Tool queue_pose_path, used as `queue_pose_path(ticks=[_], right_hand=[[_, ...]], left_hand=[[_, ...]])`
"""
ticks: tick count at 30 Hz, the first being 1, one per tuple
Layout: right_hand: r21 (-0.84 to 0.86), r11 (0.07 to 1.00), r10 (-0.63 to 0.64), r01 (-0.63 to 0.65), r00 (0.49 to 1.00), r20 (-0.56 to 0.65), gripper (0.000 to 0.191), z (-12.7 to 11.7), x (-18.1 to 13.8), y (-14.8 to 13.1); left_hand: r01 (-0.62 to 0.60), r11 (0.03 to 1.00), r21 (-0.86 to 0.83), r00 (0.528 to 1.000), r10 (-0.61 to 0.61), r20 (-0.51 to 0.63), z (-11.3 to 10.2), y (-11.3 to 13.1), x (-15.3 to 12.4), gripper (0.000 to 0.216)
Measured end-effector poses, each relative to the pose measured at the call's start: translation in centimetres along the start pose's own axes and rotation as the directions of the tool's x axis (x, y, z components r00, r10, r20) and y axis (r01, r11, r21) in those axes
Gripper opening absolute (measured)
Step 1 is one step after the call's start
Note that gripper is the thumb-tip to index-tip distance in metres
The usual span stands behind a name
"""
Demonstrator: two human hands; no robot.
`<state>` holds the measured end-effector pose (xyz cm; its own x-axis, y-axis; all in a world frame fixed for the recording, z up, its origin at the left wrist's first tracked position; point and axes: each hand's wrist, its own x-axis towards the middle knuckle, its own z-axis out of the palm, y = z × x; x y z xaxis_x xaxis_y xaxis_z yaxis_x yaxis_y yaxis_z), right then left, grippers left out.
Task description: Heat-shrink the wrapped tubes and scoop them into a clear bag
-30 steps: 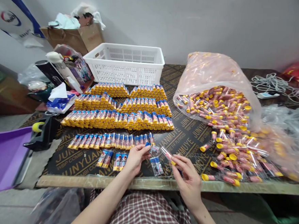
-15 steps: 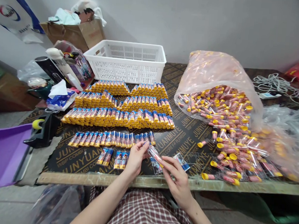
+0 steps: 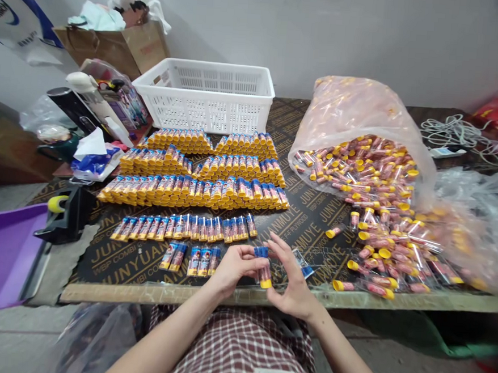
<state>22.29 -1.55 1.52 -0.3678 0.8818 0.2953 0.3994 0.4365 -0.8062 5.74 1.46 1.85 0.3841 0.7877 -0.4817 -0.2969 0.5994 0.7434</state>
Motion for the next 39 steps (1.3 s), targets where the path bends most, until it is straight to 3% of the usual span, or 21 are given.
queue_pose_path(ticks=[4,16,22,24,26,27,28,30,31,33,36,38,39], right_hand=[[0.057,0.998,-0.005,0.002,0.999,0.048,0.084,0.2,-0.1,0.1],[0.134,0.991,0.002,0.003,0.999,-0.036,0.087,0.9,-0.6,0.5],[0.116,0.993,-0.004,0.006,1.000,-0.017,0.088,0.9,-0.6,0.2],[0.089,0.996,-0.007,0.003,0.999,0.046,0.089,0.6,-0.3,0.0],[0.032,0.999,0.007,-0.010,0.996,0.088,0.090,-0.2,0.1,0.3],[-0.020,0.999,0.032,-0.030,0.997,0.073,0.089,-0.8,0.4,0.8],[-0.093,0.994,0.066,-0.063,0.998,0.025,0.086,-1.7,0.6,1.6],[-0.296,0.941,0.135,-0.167,0.983,-0.125,0.070,-4.0,0.9,4.0],[-0.412,0.882,0.160,-0.229,0.968,-0.195,0.061,-5.4,0.9,5.5],[-0.636,0.702,0.200,-0.320,0.946,-0.255,0.052,-8.3,0.7,8.8],[-0.842,0.435,0.274,-0.318,0.938,-0.213,0.047,-11.8,0.1,12.8],[-0.893,0.358,0.300,-0.273,0.939,-0.167,0.040,-13.3,0.0,14.3],[-0.902,0.351,0.302,-0.253,0.942,-0.147,0.036,-13.7,0.0,14.6]], left_hand=[[0.027,1.000,0.012,0.999,-0.027,0.030,0.3,-0.4,-0.3,0.040],[0.034,0.999,0.002,0.999,-0.034,0.029,0.3,-0.7,-0.6,0.041],[0.040,0.999,0.013,0.999,-0.040,0.013,0.6,-0.8,-0.6,0.041],[0.029,0.997,0.072,1.000,-0.028,-0.012,0.2,-0.7,-0.6,0.040],[-0.032,0.957,0.287,0.991,0.068,-0.117,-0.6,-0.6,-0.7,0.034],[-0.067,0.880,0.470,0.968,0.171,-0.182,-1.2,-0.6,-0.8,0.030],[-0.077,0.741,0.667,0.928,0.299,-0.224,-1.9,-0.5,-0.9,0.026],[0.008,0.347,0.938,0.832,0.518,-0.198,-3.4,-0.4,-1.1,0.020],[0.074,0.169,0.983,0.804,0.573,-0.159,-4.0,-0.3,-1.3,0.019],[0.185,-0.058,0.981,0.783,0.612,-0.111,-5.1,-0.3,-1.6,0.023],[0.266,-0.178,0.947,0.742,0.665,-0.083,-5.1,-0.5,-2.0,0.039],[0.201,-0.209,0.957,0.747,0.665,-0.012,-4.2,-0.9,-1.7,0.038],[0.132,-0.222,0.966,0.774,0.632,0.040,-3.6,-1.1,-1.3,0.032]])
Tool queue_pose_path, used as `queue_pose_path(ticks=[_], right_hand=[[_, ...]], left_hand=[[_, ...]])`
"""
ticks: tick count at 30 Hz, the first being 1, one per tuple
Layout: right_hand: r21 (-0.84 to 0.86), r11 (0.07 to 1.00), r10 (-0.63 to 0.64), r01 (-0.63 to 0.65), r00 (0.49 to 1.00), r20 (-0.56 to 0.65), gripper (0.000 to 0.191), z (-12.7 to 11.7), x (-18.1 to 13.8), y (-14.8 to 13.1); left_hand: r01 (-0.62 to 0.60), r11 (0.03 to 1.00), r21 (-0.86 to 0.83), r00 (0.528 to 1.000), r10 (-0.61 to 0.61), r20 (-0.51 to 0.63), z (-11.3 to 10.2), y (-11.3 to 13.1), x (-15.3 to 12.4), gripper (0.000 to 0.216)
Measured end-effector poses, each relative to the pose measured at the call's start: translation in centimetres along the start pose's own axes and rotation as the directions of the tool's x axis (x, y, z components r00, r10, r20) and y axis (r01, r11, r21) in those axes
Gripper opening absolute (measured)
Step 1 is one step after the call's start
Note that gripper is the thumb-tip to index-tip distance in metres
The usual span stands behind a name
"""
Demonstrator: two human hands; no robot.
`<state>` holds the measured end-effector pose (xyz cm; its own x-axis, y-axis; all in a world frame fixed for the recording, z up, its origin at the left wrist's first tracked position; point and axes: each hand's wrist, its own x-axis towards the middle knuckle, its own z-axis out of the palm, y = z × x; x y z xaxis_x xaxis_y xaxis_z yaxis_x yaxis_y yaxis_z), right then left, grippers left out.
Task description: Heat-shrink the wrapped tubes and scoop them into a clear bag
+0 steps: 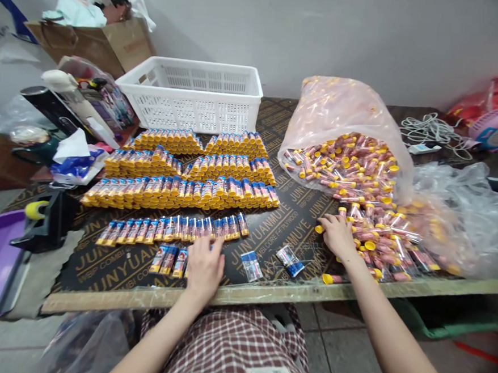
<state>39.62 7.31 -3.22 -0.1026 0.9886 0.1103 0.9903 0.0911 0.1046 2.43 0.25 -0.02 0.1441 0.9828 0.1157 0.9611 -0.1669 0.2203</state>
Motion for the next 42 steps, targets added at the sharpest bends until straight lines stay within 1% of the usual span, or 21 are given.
queue_pose_path(ticks=[2,3,5,6,8,10,13,15,18,21,23,26,29,30,31,32,34,36,38,40,42], right_hand=[[0.031,0.999,-0.024,0.025,1.000,-0.010,0.027,-0.2,0.3,0.1],[0.071,0.997,-0.028,0.030,0.999,-0.029,0.023,-0.5,0.3,-0.3],[0.202,0.979,-0.011,0.029,0.996,-0.092,0.019,-1.2,0.0,-1.6],[0.292,0.956,0.012,0.025,0.992,-0.123,0.020,-1.6,-0.2,-2.4],[0.492,0.870,0.069,0.013,0.986,-0.149,0.025,-2.6,-1.1,-4.4],[0.663,0.749,0.119,-0.005,0.985,-0.127,0.030,-3.6,-2.2,-6.3],[0.793,0.608,0.151,-0.022,0.985,-0.088,0.026,-4.9,-3.9,-8.9],[0.821,0.571,0.174,-0.013,0.979,-0.106,0.019,-5.4,-4.9,-10.1],[0.829,0.559,0.240,-0.014,0.960,-0.146,0.010,-5.6,-6.0,-11.3],[0.865,0.495,0.321,-0.082,0.942,-0.094,0.015,-5.6,-6.9,-11.9],[0.886,0.449,0.347,-0.111,0.936,-0.058,0.020,-5.6,-7.2,-12.2],[0.881,0.470,0.339,-0.050,0.932,-0.128,0.014,-5.6,-7.4,-12.5],[0.875,0.484,0.338,0.016,0.919,-0.205,0.009,-5.7,-7.5,-12.8],[0.886,0.464,0.339,0.020,0.920,-0.198,0.009,-5.8,-7.5,-13.0],[0.902,0.431,0.337,0.021,0.924,-0.183,0.012,-6.0,-7.6,-13.3],[0.919,0.393,0.329,0.026,0.929,-0.167,0.014,-6.3,-7.6,-13.5],[0.943,0.331,0.304,0.038,0.941,-0.145,0.020,-6.9,-7.9,-14.1],[0.947,0.317,0.283,0.054,0.947,-0.149,0.024,-7.6,-8.2,-14.8],[0.938,0.339,0.268,0.073,0.948,-0.171,0.027,-8.1,-8.4,-15.4],[0.920,0.378,0.253,0.104,0.944,-0.211,0.030,-8.3,-8.5,-15.9],[0.894,0.424,0.232,0.144,0.937,-0.260,0.033,-8.3,-8.6,-16.2]], left_hand=[[-0.097,0.993,-0.072,0.987,0.105,0.117,0.7,1.6,0.4,0.021],[-0.106,0.990,-0.090,0.974,0.122,0.189,1.2,2.4,0.7,0.018],[-0.062,0.994,-0.091,0.950,0.086,0.302,2.1,3.5,1.3,0.014],[-0.030,0.995,-0.092,0.942,0.058,0.331,2.6,3.9,1.6,0.016],[0.010,0.989,-0.150,0.937,0.044,0.348,3.3,4.3,2.0,0.015],[0.051,0.962,-0.267,0.935,0.048,0.351,3.9,4.6,2.3,0.011],[0.138,0.904,-0.404,0.930,0.022,0.367,4.3,5.0,2.7,0.010],[0.149,0.898,-0.413,0.932,0.011,0.361,4.3,5.4,2.9,0.011],[0.056,0.929,-0.365,0.946,0.067,0.318,4.2,5.6,2.9,0.014],[-0.075,0.955,-0.287,0.951,0.155,0.267,4.4,5.4,2.6,0.018],[-0.128,0.959,-0.255,0.960,0.184,0.212,4.7,5.3,2.3,0.015],[-0.136,0.950,-0.280,0.979,0.171,0.108,4.9,5.1,2.1,0.007],[-0.066,0.890,-0.451,0.994,0.100,0.052,4.5,5.0,2.4,0.008],[-0.009,0.837,-0.547,0.996,0.054,0.066,4.3,5.0,2.5,0.009],[0.068,0.755,-0.653,0.995,-0.002,0.102,4.0,4.9,2.7,0.010],[0.159,0.640,-0.752,0.986,-0.061,0.157,3.7,4.8,2.9,0.012],[0.337,0.340,-0.878,0.941,-0.148,0.304,3.0,4.4,3.3,0.013],[0.447,0.036,-0.894,0.884,-0.168,0.436,2.3,3.9,3.8,0.023],[0.497,-0.191,-0.847,0.836,-0.159,0.526,1.5,3.4,4.2,0.041],[0.505,-0.342,-0.792,0.796,-0.170,0.581,0.9,3.0,4.5,0.048],[0.499,-0.437,-0.748,0.758,-0.199,0.621,0.6,2.6,4.7,0.041]])
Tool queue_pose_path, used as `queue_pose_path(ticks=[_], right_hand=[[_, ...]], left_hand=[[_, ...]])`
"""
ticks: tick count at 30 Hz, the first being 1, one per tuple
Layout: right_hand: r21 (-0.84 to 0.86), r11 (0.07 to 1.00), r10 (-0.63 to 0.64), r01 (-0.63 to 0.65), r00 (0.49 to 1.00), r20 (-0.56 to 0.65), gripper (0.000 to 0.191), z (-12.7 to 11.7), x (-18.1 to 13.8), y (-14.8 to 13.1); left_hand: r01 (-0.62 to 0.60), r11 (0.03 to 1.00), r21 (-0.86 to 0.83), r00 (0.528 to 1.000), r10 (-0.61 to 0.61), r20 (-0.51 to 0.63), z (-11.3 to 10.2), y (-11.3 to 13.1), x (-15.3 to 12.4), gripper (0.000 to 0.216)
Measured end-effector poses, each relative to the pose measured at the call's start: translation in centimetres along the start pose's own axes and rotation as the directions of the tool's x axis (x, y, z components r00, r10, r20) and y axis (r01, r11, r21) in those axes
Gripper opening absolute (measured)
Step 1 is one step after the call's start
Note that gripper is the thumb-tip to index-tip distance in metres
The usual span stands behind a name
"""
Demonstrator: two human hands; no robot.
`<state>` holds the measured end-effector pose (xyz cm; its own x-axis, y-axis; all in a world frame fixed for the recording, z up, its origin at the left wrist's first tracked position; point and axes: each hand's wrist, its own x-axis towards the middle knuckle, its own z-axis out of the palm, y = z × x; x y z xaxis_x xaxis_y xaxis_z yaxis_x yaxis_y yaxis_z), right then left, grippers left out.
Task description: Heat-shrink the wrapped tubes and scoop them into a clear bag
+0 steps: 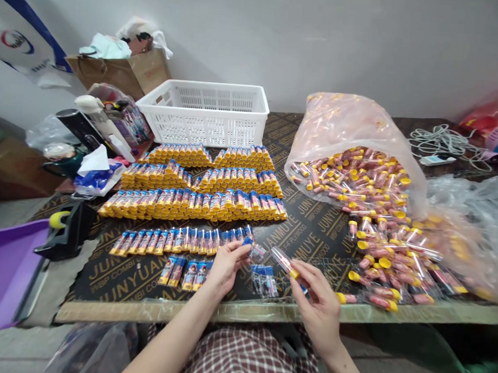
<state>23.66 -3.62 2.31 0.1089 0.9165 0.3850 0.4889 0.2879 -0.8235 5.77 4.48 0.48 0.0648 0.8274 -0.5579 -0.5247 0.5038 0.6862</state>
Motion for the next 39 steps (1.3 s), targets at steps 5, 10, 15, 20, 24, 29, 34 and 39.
queue_pose_path(ticks=[5,10,15,20,24,29,34,39], right_hand=[[-0.060,0.990,-0.127,0.127,0.992,0.009,0.038,0.6,-0.1,-0.3],[-0.073,0.981,-0.181,0.181,0.983,0.009,0.042,1.1,-0.3,-0.5],[-0.048,0.977,-0.203,0.207,0.976,0.081,0.043,1.6,-0.5,-0.5],[0.017,0.991,-0.136,0.135,0.965,0.224,0.043,2.1,-0.8,-0.1],[-0.003,0.993,-0.112,0.115,0.976,0.184,0.052,2.4,-0.4,0.6],[0.086,0.992,-0.113,0.092,0.952,0.285,0.076,2.1,0.4,0.7],[0.207,0.976,-0.156,0.073,0.892,0.424,0.083,2.0,0.6,0.9],[0.231,0.970,-0.160,0.071,0.906,0.391,0.084,2.3,0.2,1.1]], left_hand=[[-0.010,0.998,-0.068,0.998,0.006,-0.056,-0.4,0.3,0.1,0.034],[-0.050,0.996,-0.077,0.993,0.041,-0.110,-0.5,0.3,0.0,0.033],[-0.095,0.995,-0.034,0.989,0.090,-0.119,-0.3,0.0,-0.2,0.038],[-0.110,0.994,0.018,0.993,0.109,0.046,0.4,0.0,-1.4,0.040],[-0.008,0.996,0.089,0.983,-0.008,0.183,0.7,-0.1,-2.5,0.055],[0.070,0.976,0.206,0.951,-0.128,0.283,0.4,-1.0,-3.3,0.041],[0.097,0.969,0.227,0.938,-0.165,0.305,0.4,-1.5,-3.7,0.038],[0.104,0.969,0.226,0.939,-0.170,0.300,0.4,-1.5,-3.9,0.040]])
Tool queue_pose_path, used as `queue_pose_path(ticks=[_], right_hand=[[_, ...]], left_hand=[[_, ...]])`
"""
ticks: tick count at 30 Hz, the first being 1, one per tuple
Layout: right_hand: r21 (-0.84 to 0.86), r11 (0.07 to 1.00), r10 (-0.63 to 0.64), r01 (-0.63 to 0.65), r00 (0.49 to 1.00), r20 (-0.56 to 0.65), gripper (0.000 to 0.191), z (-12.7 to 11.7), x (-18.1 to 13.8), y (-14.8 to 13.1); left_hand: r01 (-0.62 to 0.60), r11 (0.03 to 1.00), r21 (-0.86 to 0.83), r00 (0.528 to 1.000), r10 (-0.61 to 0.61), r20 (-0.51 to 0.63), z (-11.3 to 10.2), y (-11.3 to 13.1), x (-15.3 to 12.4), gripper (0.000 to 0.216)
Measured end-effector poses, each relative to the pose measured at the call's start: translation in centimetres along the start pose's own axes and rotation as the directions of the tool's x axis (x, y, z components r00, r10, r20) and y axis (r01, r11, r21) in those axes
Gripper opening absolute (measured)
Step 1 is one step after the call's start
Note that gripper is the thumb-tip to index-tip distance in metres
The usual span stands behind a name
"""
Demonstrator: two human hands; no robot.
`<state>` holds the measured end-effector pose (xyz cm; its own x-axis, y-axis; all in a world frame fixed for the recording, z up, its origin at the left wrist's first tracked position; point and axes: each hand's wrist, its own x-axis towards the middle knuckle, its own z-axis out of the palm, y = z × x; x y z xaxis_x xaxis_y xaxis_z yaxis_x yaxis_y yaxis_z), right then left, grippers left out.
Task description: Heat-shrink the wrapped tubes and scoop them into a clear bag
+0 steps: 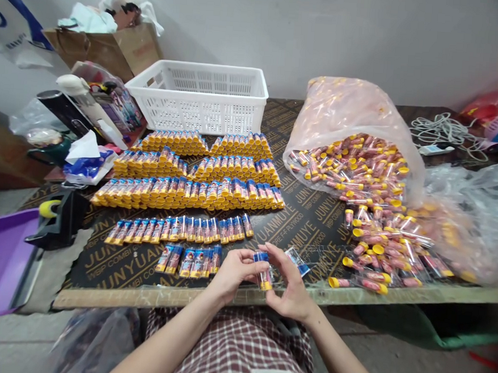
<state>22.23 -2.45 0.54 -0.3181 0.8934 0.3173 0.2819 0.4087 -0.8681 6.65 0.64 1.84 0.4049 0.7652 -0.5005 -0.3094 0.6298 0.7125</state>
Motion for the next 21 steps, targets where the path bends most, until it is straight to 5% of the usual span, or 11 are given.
queue_pose_path(ticks=[11,14,16,18,21], right_hand=[[-0.005,1.000,0.011,-0.011,1.000,0.008,0.082,0.2,0.2,-0.4],[-0.090,0.996,0.017,-0.011,0.998,0.065,0.085,-0.7,0.7,-0.6],[-0.204,0.978,0.058,-0.054,0.998,0.015,0.081,-2.2,0.8,-0.2],[-0.359,0.922,0.119,-0.141,0.989,-0.082,0.063,-4.6,0.5,0.9],[-0.622,0.739,0.276,-0.260,0.958,-0.073,0.034,-8.9,-1.0,2.8]], left_hand=[[-0.014,1.000,0.017,0.999,0.014,-0.035,0.1,-0.1,0.0,0.043],[-0.075,0.970,0.233,0.988,0.104,-0.117,-0.8,0.1,0.3,0.037],[-0.105,0.786,0.610,0.937,0.284,-0.204,-2.1,0.3,0.4,0.031],[-0.014,0.392,0.920,0.859,0.476,-0.189,-3.5,0.5,0.3,0.025],[0.182,-0.082,0.980,0.796,0.598,-0.098,-5.1,0.5,-0.4,0.023]])
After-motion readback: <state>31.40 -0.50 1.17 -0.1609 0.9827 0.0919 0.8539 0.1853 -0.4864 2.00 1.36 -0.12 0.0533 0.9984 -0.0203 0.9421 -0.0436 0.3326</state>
